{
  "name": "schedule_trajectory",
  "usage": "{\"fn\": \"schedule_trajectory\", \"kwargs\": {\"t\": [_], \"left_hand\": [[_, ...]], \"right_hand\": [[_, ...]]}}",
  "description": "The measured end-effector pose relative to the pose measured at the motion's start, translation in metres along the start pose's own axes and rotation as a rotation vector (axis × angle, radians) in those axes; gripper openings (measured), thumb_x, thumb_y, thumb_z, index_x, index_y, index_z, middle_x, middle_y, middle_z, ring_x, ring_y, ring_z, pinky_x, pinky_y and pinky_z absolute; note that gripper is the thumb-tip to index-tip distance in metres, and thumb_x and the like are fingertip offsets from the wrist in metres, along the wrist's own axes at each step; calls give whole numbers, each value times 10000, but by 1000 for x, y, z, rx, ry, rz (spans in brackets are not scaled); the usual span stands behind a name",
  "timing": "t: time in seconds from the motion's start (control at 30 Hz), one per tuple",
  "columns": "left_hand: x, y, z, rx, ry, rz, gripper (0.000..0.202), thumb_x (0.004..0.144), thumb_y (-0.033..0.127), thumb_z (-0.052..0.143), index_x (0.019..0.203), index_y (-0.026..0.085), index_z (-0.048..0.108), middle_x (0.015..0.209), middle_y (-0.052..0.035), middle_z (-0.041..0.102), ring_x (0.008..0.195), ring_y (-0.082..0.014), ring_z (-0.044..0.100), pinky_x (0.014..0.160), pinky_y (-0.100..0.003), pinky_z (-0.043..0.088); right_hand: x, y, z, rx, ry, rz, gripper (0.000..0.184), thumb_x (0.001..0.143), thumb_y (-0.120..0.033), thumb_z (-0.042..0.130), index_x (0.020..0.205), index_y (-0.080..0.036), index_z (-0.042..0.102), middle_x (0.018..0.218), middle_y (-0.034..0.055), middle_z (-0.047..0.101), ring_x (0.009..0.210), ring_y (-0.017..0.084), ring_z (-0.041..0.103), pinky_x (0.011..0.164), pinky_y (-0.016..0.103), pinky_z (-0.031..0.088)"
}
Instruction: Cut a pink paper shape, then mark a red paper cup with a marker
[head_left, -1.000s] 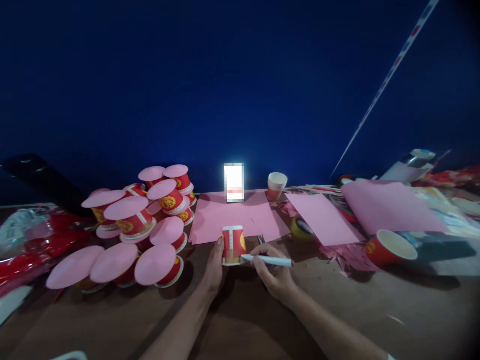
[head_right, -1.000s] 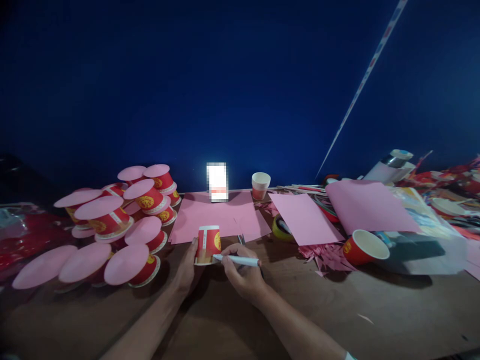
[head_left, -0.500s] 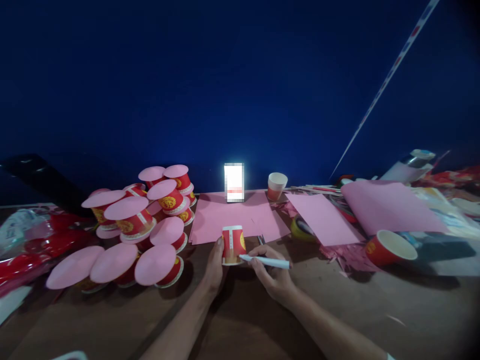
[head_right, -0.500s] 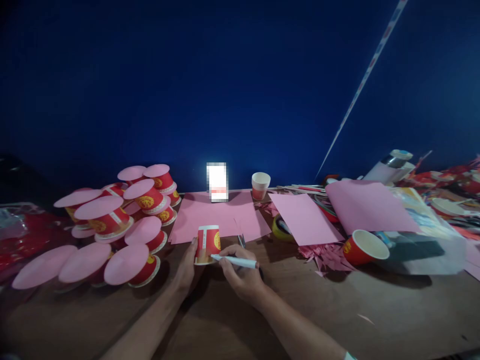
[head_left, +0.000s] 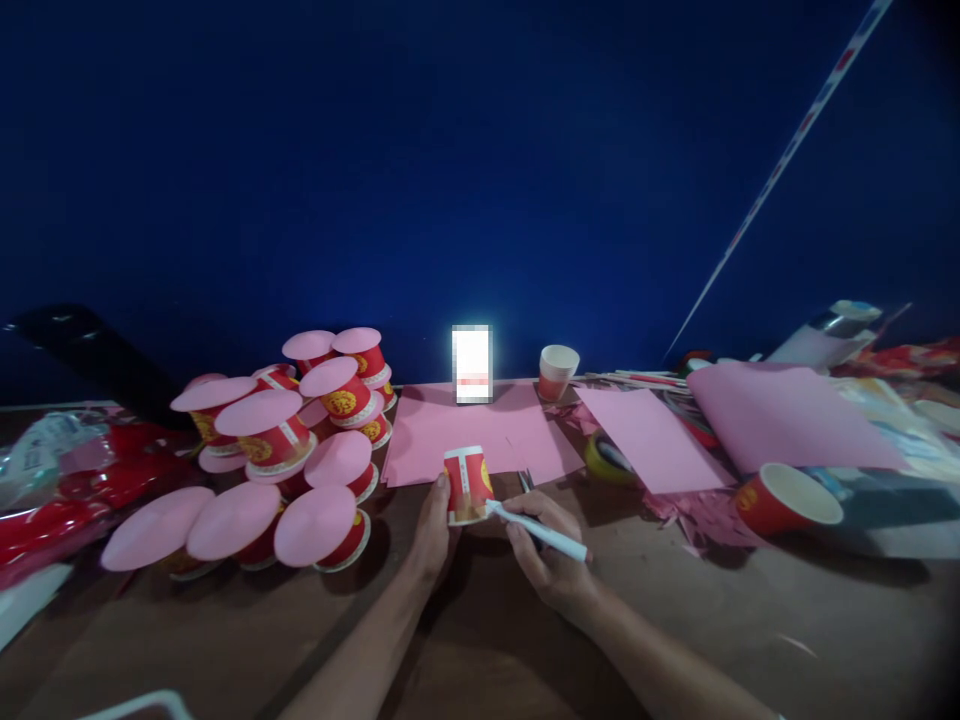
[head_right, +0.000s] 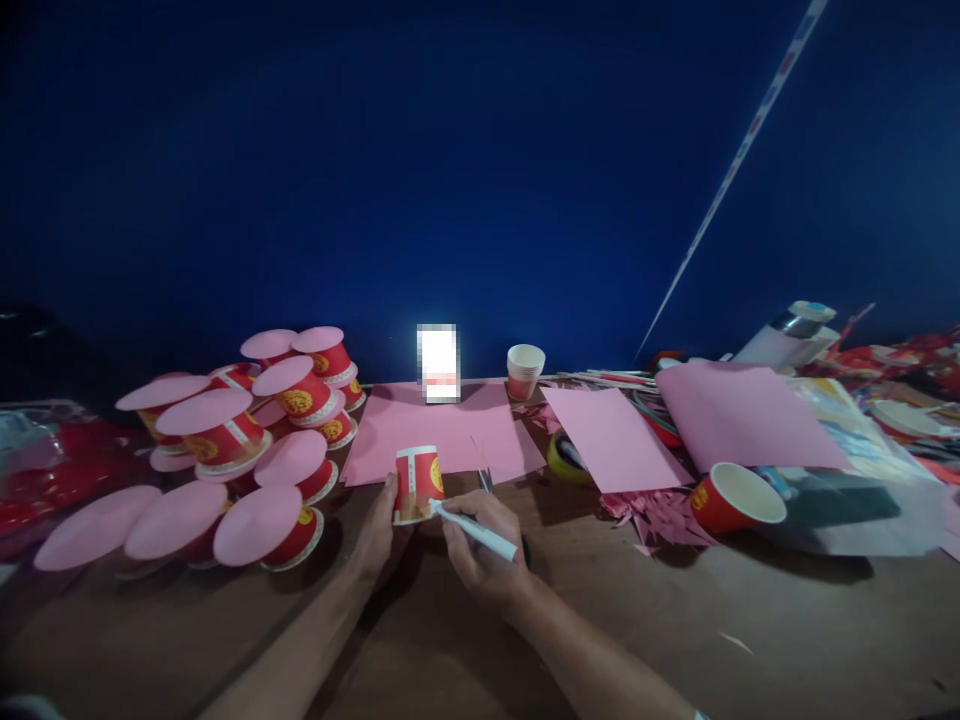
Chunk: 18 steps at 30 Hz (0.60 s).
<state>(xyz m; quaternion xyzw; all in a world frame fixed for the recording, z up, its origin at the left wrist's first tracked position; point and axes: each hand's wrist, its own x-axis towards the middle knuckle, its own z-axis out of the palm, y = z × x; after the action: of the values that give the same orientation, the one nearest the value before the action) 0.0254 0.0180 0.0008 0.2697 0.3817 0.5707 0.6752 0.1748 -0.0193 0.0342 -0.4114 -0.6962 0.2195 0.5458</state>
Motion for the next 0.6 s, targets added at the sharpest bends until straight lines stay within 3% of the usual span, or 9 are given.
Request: {"fn": "schedule_trajectory", "kwargs": {"t": [0.3,0.47,0.6], "left_hand": [[-2,2,2,-30,-18,-4,426,783,478,525,1011,125,596,1011,-102,653,908,-209,605,803,-332,460],[-1,0,2,-3,-56,14,429,811,476,480,1035,125,584,980,-99,661,881,-209,612,791,-344,461],[0,-1,-1,41,-17,15,420,785,494,506,978,133,599,959,-89,665,845,-199,615,778,-335,460]], "right_hand": [[1,-4,1,-31,-23,-92,169,769,-124,535,892,-210,613,783,51,674,694,171,628,663,300,509],[1,-5,2,-37,-28,-100,168,785,-138,530,910,-209,616,791,56,677,694,169,634,655,294,514],[1,-4,2,-70,-20,-93,156,793,-148,524,902,-209,617,795,59,681,699,174,636,664,301,515]]}}
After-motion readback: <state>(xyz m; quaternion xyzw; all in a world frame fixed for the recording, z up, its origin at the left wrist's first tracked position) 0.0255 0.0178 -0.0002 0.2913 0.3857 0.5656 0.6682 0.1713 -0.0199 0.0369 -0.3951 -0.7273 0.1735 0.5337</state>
